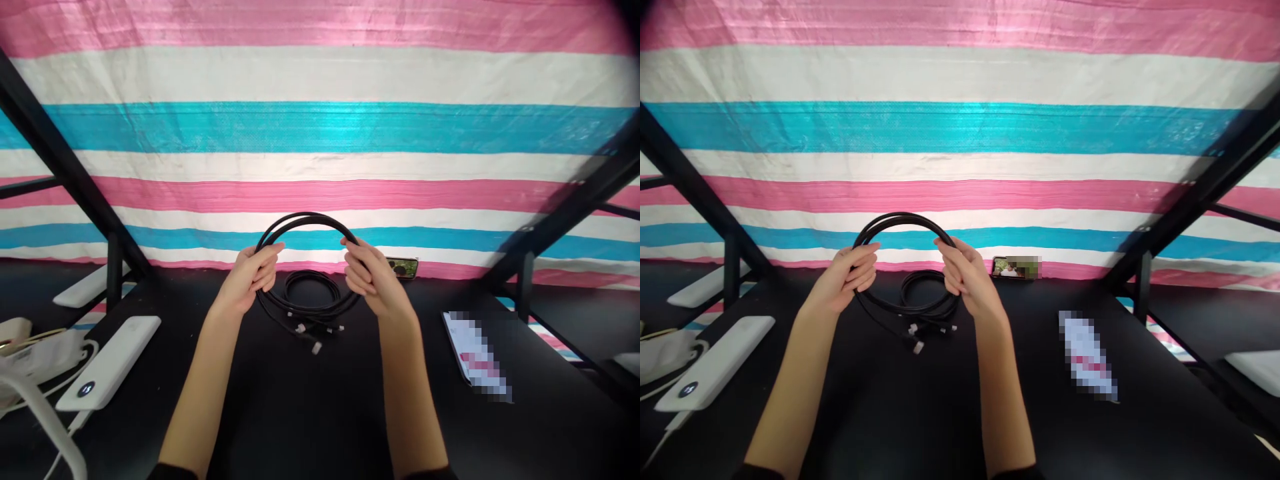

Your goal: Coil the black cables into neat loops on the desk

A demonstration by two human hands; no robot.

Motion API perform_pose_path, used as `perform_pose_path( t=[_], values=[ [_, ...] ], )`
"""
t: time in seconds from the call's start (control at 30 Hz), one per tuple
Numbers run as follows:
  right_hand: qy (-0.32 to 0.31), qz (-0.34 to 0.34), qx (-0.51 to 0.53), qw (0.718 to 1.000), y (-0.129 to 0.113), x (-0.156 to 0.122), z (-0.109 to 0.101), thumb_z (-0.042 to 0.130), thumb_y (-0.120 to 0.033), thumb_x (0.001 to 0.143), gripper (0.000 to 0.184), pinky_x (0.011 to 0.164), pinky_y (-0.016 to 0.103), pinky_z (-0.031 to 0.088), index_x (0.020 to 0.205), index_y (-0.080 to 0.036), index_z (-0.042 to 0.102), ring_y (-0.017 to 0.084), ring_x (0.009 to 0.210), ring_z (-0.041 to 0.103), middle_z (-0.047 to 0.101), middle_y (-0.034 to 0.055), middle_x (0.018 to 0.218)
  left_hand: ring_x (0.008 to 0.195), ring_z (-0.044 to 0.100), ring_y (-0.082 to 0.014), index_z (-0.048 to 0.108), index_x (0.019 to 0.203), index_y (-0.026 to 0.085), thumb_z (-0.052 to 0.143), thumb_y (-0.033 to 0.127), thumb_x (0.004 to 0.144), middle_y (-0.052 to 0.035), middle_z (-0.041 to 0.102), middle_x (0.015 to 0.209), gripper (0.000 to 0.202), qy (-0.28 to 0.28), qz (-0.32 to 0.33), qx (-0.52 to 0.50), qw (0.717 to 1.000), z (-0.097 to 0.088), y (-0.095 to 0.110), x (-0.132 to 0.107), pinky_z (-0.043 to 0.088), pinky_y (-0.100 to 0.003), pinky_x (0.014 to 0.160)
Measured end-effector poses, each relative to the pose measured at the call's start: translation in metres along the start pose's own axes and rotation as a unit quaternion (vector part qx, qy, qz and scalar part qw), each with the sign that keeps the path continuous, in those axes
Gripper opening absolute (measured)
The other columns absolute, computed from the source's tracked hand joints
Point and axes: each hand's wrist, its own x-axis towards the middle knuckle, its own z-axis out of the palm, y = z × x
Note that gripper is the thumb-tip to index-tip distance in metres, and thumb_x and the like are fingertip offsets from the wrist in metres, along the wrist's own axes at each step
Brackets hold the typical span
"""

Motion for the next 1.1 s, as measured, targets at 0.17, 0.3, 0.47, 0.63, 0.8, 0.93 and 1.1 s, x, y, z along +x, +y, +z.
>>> perform_pose_path(
  t=[0.17,0.3,0.47,0.63,0.8,0.93,1.1],
  values=[
    [-0.005,-0.025,-0.012,1.000,-0.012,-0.010,0.002,0.066,-0.039,0.078,0.027,0.033,0.019,0.009,0.097,-0.021,0.064,0.002,0.035,0.009,0.021,-0.0126,0.046,0.030,0.016,-0.0010,0.042,0.059,0.019,0.066,0.032,0.077,0.0123,0.020,0.040,0.033,-0.064,0.019,0.007,0.998,-0.007,0.005,-0.005,0.023,-0.018,0.033],
    [0.040,-0.081,-0.115,0.989,-0.012,-0.016,0.005,0.067,-0.037,0.079,0.036,0.034,0.019,0.014,0.113,-0.026,0.063,0.004,0.037,0.016,0.025,-0.0114,0.046,0.032,0.029,-0.0040,0.053,0.101,0.024,0.069,0.033,0.076,0.0133,0.033,0.043,0.032,-0.054,0.074,0.122,0.988,-0.003,0.008,-0.014,0.034,-0.019,0.040],
    [0.023,-0.175,-0.283,0.943,-0.015,-0.029,0.018,0.067,-0.031,0.080,0.021,0.039,0.019,0.032,0.100,-0.025,0.071,0.004,0.043,0.040,0.055,-0.0046,0.060,0.052,0.044,-0.0074,0.063,0.099,0.023,0.070,0.034,0.074,0.0055,0.050,0.060,0.028,0.013,0.189,0.310,0.932,0.011,0.007,-0.024,0.034,-0.020,0.049],
    [-0.005,-0.169,-0.312,0.935,-0.010,-0.027,0.024,0.069,-0.031,0.077,0.017,0.038,0.018,0.036,0.091,-0.021,0.072,0.004,0.039,0.045,0.061,-0.0039,0.062,0.051,0.039,-0.0071,0.058,0.056,0.016,0.067,0.035,0.075,0.0035,0.044,0.052,0.029,-0.040,0.173,0.286,0.942,0.011,0.010,-0.025,0.029,-0.022,0.047],
    [-0.045,-0.052,-0.181,0.981,0.008,-0.007,0.012,0.064,-0.042,0.081,0.034,0.032,0.020,0.033,0.058,-0.018,0.061,0.005,0.026,0.030,0.033,-0.0099,0.031,0.036,0.019,-0.0031,0.052,0.050,0.017,0.071,0.032,0.069,0.0084,0.025,0.040,0.031,0.094,0.139,0.147,0.975,-0.001,0.014,-0.018,0.012,-0.024,0.038],
    [-0.067,-0.039,-0.128,0.989,0.009,-0.004,0.009,0.063,-0.042,0.081,0.045,0.049,0.026,0.050,0.046,-0.019,0.047,0.006,0.030,0.038,0.036,-0.0085,0.032,0.032,0.017,-0.0021,0.034,0.043,0.018,0.072,0.028,0.068,0.0089,0.018,0.039,0.046,0.112,0.155,0.053,0.980,-0.007,0.015,-0.015,0.007,-0.025,0.036],
    [-0.066,-0.062,-0.261,0.961,-0.003,-0.011,0.009,0.058,-0.043,0.086,0.035,0.071,0.027,0.050,0.063,-0.017,0.063,0.012,0.064,0.062,0.065,0.0012,0.063,0.030,0.017,-0.0017,0.026,0.045,0.018,0.069,0.027,0.072,0.0095,0.016,0.040,0.052,0.125,0.158,-0.026,0.979,-0.016,0.019,-0.013,0.007,-0.024,0.034]
  ],
)
